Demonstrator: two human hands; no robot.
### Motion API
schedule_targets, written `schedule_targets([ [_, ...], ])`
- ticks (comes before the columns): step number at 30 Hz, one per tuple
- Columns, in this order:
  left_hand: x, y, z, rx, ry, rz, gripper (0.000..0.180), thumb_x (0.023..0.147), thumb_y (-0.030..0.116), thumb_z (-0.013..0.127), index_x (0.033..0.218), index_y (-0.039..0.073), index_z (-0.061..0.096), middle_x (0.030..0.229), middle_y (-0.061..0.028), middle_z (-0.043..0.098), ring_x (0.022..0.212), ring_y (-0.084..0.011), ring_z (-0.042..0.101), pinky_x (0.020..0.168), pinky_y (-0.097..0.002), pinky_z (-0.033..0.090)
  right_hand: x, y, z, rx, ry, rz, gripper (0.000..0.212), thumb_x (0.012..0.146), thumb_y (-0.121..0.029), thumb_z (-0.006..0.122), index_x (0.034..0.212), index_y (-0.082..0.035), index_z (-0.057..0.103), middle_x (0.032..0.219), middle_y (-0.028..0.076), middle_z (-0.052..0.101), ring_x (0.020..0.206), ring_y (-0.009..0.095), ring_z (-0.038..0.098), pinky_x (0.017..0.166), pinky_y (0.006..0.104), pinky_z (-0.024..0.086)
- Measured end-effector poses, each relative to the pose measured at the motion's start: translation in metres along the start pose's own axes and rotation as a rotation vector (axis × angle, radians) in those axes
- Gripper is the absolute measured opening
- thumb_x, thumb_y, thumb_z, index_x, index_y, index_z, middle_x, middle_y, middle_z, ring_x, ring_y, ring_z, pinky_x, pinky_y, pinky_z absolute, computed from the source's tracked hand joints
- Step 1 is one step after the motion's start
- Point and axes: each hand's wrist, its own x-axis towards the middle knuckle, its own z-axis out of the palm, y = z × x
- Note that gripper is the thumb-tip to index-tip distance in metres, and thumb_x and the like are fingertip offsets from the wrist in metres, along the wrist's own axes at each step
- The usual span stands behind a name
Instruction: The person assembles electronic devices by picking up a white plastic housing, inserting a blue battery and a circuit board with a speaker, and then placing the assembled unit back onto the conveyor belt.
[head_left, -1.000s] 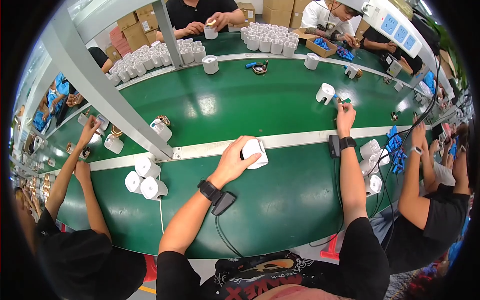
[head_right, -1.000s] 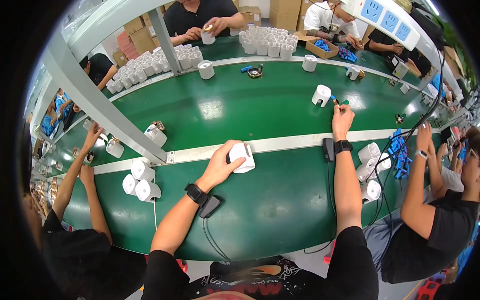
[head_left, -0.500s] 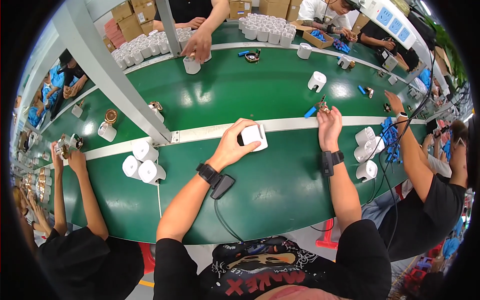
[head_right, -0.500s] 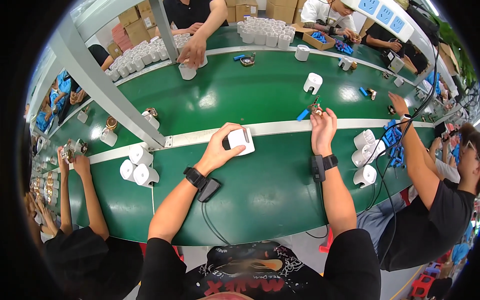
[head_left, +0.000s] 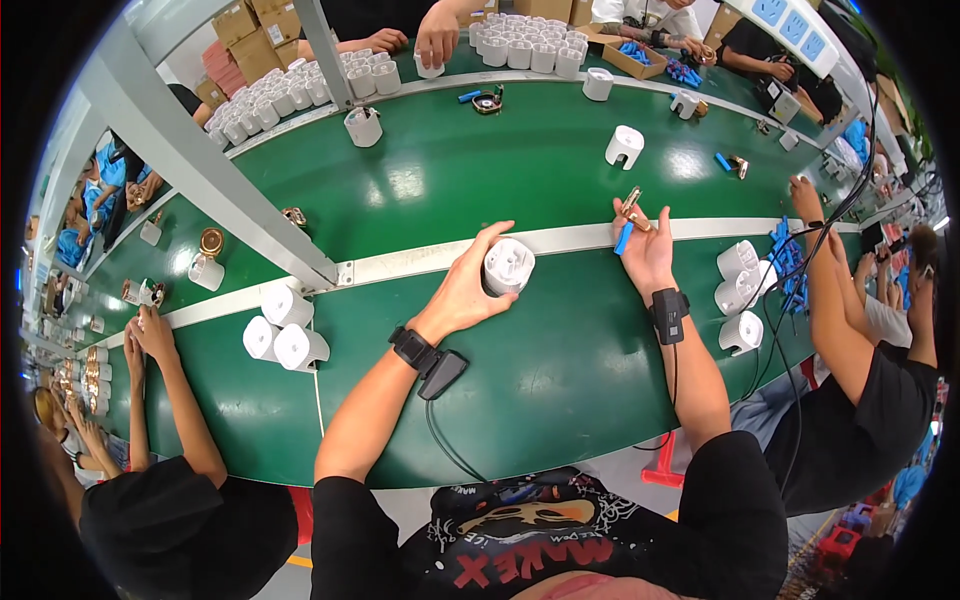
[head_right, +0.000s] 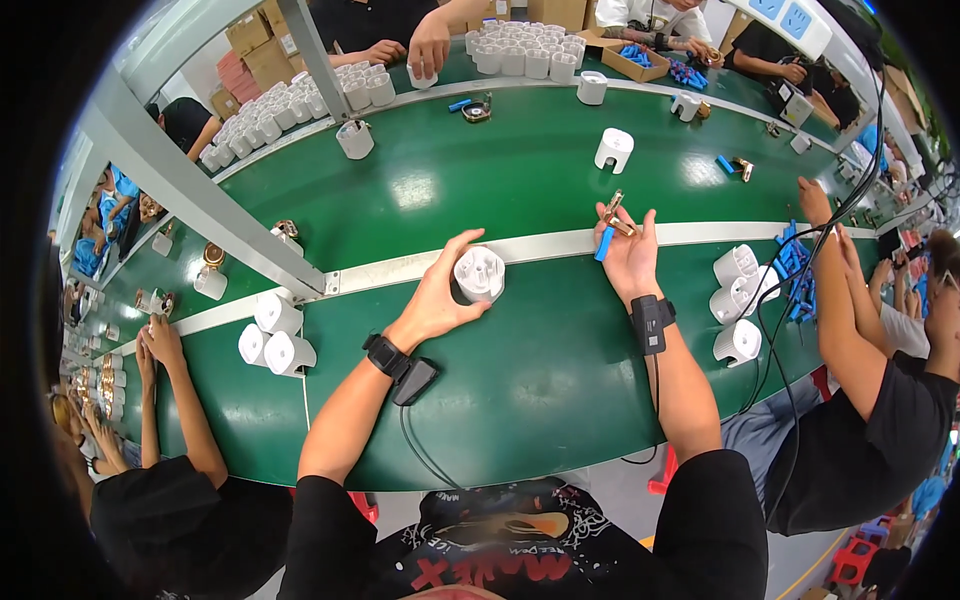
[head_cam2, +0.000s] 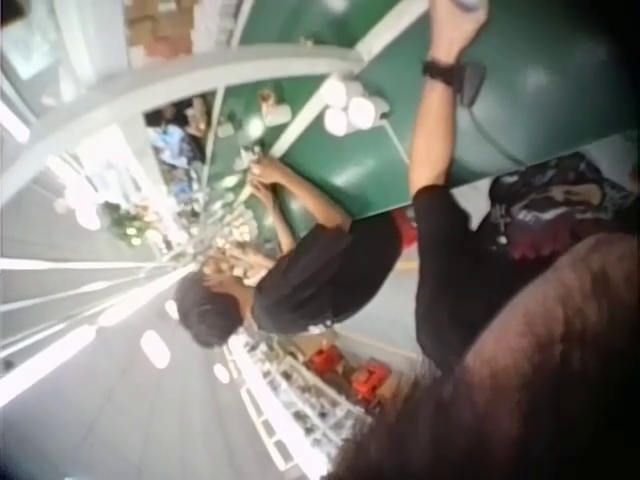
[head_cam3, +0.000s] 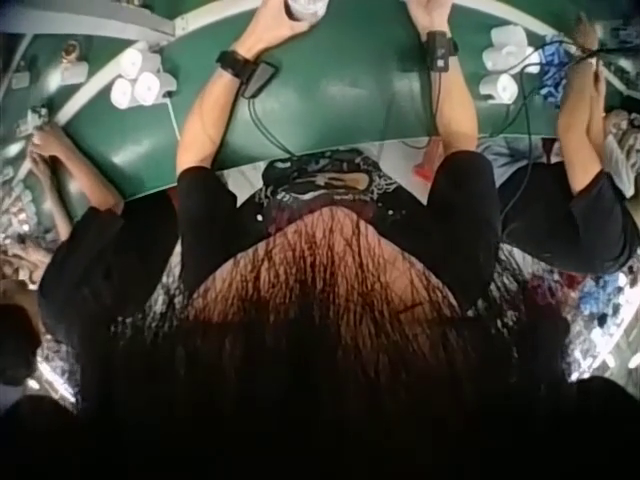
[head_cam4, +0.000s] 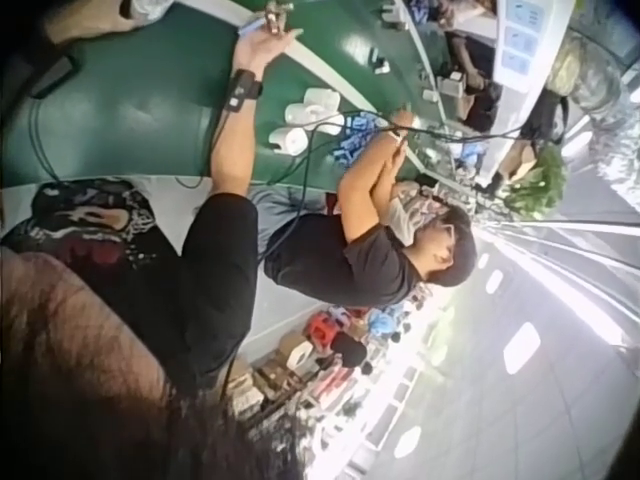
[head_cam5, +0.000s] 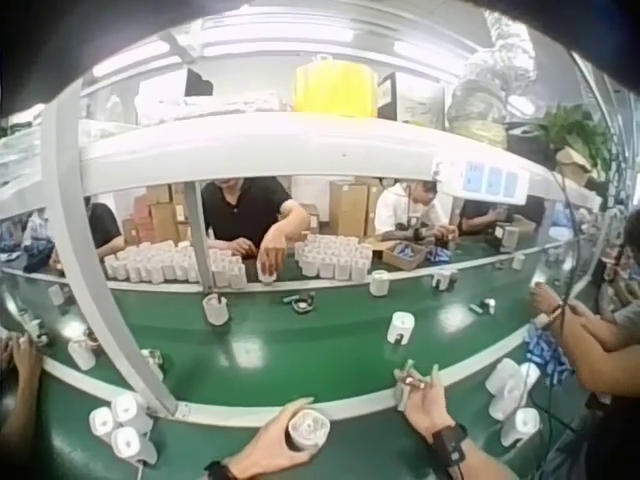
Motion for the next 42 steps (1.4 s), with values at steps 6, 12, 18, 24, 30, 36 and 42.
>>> schedule_targets([
  [6, 0.003, -0.003, -0.001, 0.050, -0.035, -0.047, 0.086, 0.065, 0.004, 0.079, 0.142, 0.011, 0.042, 0.136, -0.0134, 0.053, 0.129, -0.0277, 0.050, 0.111, -0.0388, 0.038, -0.023, 0.016, 0.035, 0.017, -0.032, 0.175, 0.020, 0.102, -0.013, 0.050, 0.110, 0.005, 0.051, 0.135, 0.030, 0.045, 0.109, 0.025, 0.058, 0.090, 0.0277, 0.052],
  [12, 0.002, -0.009, -0.001, 0.114, -0.057, -0.007, 0.083, 0.065, 0.006, 0.080, 0.140, 0.010, 0.044, 0.134, -0.0115, 0.055, 0.127, -0.0262, 0.052, 0.110, -0.0382, 0.039, -0.040, 0.037, 0.050, -0.348, 0.101, 0.154, 0.034, 0.099, -0.005, 0.051, 0.128, -0.003, 0.035, 0.132, 0.029, 0.050, 0.106, 0.023, 0.059, 0.088, 0.0269, 0.052],
  [18, 0.002, -0.008, -0.001, 0.142, -0.050, 0.005, 0.081, 0.066, 0.007, 0.080, 0.139, 0.010, 0.045, 0.134, -0.0115, 0.055, 0.126, -0.0266, 0.053, 0.110, -0.0384, 0.039, -0.040, 0.025, 0.048, -0.340, -0.026, 0.298, 0.049, 0.096, -0.002, 0.053, 0.139, -0.012, 0.033, 0.127, 0.025, 0.058, 0.085, 0.016, 0.057, 0.070, 0.0232, 0.047],
  [24, 0.001, -0.010, 0.000, 0.136, -0.053, -0.007, 0.080, 0.067, 0.007, 0.080, 0.138, 0.010, 0.045, 0.134, -0.0117, 0.055, 0.127, -0.0273, 0.052, 0.110, -0.0386, 0.039, -0.038, 0.007, 0.053, -0.849, -0.005, 0.116, 0.048, 0.095, -0.003, 0.057, 0.134, -0.006, 0.029, 0.111, 0.020, 0.066, 0.069, 0.014, 0.052, 0.061, 0.0243, 0.043],
  [30, 0.001, -0.008, 0.001, 0.129, -0.055, -0.004, 0.079, 0.067, 0.007, 0.080, 0.138, 0.010, 0.046, 0.134, -0.0114, 0.055, 0.127, -0.0278, 0.053, 0.110, -0.0390, 0.039, -0.038, -0.012, 0.044, -1.842, 0.160, -0.267, 0.050, 0.090, -0.007, 0.065, 0.130, 0.002, 0.036, 0.079, 0.014, 0.070, 0.056, 0.015, 0.058, 0.052, 0.0272, 0.046],
  [36, 0.002, -0.009, 0.001, 0.126, -0.059, -0.021, 0.078, 0.067, 0.008, 0.080, 0.137, 0.011, 0.046, 0.134, -0.0107, 0.055, 0.127, -0.0284, 0.052, 0.111, -0.0401, 0.038, -0.045, -0.031, 0.045, -2.021, 0.144, -0.086, 0.029, 0.088, -0.011, 0.068, 0.107, 0.007, 0.056, 0.070, 0.011, 0.067, 0.050, 0.015, 0.062, 0.043, 0.0295, 0.046],
  [42, 0.001, -0.007, -0.001, 0.154, -0.055, -0.032, 0.078, 0.067, 0.008, 0.080, 0.137, 0.011, 0.046, 0.134, -0.0105, 0.055, 0.128, -0.0282, 0.052, 0.111, -0.0404, 0.038, -0.047, -0.028, 0.059, -1.940, 0.216, 0.193, 0.020, 0.092, -0.016, 0.065, 0.093, 0.004, 0.063, 0.071, 0.006, 0.067, 0.054, 0.012, 0.062, 0.046, 0.0250, 0.046],
])
